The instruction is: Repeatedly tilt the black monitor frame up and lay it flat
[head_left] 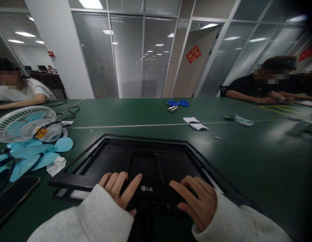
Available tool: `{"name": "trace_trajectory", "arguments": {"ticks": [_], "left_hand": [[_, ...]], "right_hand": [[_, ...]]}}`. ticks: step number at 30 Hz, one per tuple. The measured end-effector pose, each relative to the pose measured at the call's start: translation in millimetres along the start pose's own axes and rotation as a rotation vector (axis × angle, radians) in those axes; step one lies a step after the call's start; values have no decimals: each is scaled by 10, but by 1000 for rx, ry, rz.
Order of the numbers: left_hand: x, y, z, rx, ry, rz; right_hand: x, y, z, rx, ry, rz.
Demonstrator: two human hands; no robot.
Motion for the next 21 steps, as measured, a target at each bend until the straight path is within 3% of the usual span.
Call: {"name": "trace_trajectory", "arguments": {"ticks": [21], "left_hand": [[25,93,20,48,-17,134]], "right_hand": [[-22,66,12,-42,-23,64]]}}
Point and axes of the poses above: each hand's wrist, its own y-axis away from the middle knuckle, its own x-axis out of the palm, z = x × y, the point moved 5 cm from there along -y, towards the middle knuckle, and after that the axes turned 9 degrees about -z, right-handed, at the moved point
